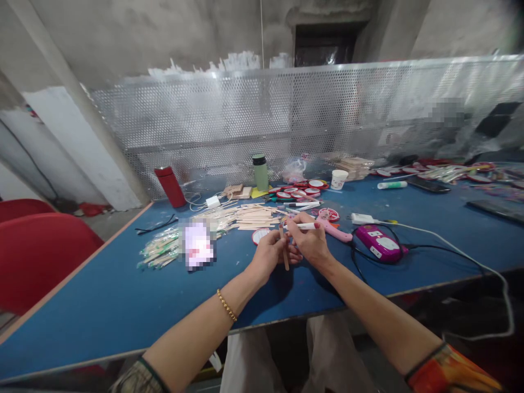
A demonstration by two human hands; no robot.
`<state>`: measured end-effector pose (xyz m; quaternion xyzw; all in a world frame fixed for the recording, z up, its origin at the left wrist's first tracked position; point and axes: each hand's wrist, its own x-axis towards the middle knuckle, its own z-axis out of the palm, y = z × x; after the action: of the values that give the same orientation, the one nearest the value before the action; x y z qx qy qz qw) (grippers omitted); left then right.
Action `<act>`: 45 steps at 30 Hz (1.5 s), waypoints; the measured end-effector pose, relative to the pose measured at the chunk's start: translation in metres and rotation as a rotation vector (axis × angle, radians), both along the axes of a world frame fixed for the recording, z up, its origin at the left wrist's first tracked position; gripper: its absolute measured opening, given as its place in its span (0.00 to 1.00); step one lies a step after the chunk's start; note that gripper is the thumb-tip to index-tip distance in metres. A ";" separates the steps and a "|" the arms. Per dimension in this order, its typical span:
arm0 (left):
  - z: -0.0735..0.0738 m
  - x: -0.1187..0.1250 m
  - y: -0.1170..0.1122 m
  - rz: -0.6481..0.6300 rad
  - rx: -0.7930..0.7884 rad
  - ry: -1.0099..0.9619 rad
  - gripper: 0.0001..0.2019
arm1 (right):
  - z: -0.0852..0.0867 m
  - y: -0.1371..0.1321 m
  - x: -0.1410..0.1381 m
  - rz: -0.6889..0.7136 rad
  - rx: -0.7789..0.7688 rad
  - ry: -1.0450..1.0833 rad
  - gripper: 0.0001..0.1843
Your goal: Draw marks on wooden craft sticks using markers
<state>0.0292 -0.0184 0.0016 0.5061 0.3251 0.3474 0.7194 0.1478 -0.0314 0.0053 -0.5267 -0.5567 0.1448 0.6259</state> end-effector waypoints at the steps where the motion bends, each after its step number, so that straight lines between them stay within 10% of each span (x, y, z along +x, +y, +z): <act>1: 0.000 0.000 0.000 0.002 0.000 0.003 0.13 | 0.000 0.000 0.000 0.001 0.004 0.002 0.15; 45: -0.002 -0.003 0.002 -0.008 0.022 -0.023 0.18 | 0.003 -0.003 -0.001 0.032 -0.005 0.047 0.18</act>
<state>0.0265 -0.0163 -0.0009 0.5114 0.3107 0.3538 0.7189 0.1472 -0.0339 0.0082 -0.5156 -0.5500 0.1685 0.6350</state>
